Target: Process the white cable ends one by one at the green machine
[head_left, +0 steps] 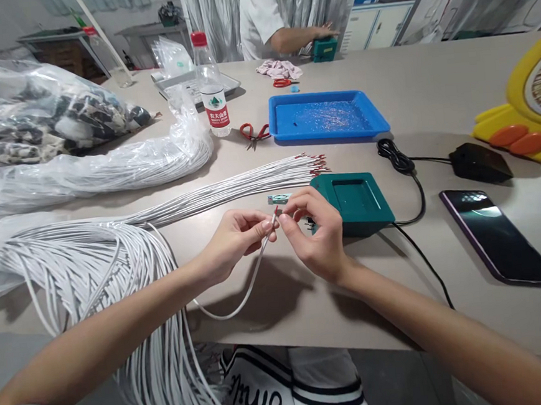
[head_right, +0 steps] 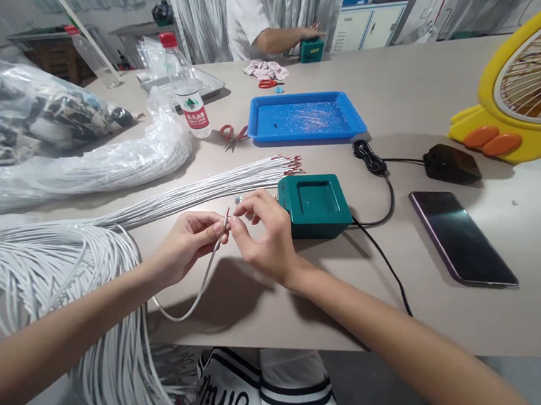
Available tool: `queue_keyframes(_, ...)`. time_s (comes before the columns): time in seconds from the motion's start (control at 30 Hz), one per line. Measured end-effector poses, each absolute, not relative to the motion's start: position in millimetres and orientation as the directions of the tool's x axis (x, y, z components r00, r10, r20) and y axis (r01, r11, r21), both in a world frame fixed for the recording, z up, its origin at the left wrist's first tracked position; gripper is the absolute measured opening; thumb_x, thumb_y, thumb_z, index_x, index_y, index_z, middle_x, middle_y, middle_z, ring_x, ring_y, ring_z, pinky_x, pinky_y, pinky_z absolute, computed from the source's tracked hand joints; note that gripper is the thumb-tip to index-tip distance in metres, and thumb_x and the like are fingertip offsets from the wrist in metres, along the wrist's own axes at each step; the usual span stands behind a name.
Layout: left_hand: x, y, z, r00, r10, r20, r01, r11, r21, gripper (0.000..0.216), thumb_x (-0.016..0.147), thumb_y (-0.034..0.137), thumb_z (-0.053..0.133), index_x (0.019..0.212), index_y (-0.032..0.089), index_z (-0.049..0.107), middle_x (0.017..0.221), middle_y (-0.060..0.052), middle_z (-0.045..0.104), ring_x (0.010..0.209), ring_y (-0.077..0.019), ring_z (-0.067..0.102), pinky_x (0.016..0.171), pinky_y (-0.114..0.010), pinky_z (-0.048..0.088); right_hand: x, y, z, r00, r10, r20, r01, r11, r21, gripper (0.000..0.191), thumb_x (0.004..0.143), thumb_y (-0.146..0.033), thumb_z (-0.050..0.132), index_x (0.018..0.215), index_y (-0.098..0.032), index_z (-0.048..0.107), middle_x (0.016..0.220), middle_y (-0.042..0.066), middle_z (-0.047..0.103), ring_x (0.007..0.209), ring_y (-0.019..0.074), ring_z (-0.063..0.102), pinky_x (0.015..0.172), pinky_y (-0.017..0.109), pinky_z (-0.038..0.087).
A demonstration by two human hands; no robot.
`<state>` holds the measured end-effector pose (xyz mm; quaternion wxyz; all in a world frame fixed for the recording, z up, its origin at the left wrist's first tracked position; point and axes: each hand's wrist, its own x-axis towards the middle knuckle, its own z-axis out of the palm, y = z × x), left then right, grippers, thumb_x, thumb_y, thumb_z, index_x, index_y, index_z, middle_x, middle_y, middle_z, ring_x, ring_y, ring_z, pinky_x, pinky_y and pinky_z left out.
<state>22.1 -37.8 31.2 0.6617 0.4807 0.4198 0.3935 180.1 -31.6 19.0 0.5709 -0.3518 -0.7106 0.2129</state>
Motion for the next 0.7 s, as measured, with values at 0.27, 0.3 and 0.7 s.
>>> queue_keyframes(0.27,20.6,-36.7,29.5,0.344,0.927,-0.146,-0.142,0.205,0.968,0.023,0.072,0.033,0.075,0.068,0.012,0.067,0.058,0.0,0.058,0.046,-0.0035,0.031,0.043,-0.019,0.019,179.1,-33.8,20.3,-0.128,0.837,0.532,0.215,0.547,-0.809,0.011,0.082,-0.018,0.055,0.091,-0.018,0.061,0.086,0.003,0.059,0.077,0.0148,0.059,0.061,0.027,0.049)
queue_keyframes(0.3,20.6,-36.6,29.6,0.348,0.927,-0.141,-0.142,0.201,0.969,0.023,0.072,0.033,0.075,0.067,0.012,0.067,0.058,0.0,0.058,0.046,-0.0034,0.031,0.043,-0.019,0.019,178.3,-33.9,20.2,-0.133,0.84,0.527,0.212,0.543,-0.813,0.008,0.081,-0.019,0.057,0.088,-0.018,0.062,0.085,0.003,0.06,0.075,0.0144,0.059,0.061,0.027,0.048)
queue_keyframes(0.7,23.1,-36.2,26.6,0.273,0.96,-0.058,-0.054,0.075,0.996,0.016,0.076,0.027,0.071,0.071,0.012,0.069,0.063,-0.002,0.062,0.054,-0.0071,0.047,0.052,-0.02,0.036,175.4,-32.3,23.8,-0.174,0.938,0.301,0.081,0.318,-0.945,0.014,0.082,-0.019,0.052,0.068,-0.017,0.055,0.063,-0.001,0.057,0.059,0.011,0.055,0.056,0.024,0.045)
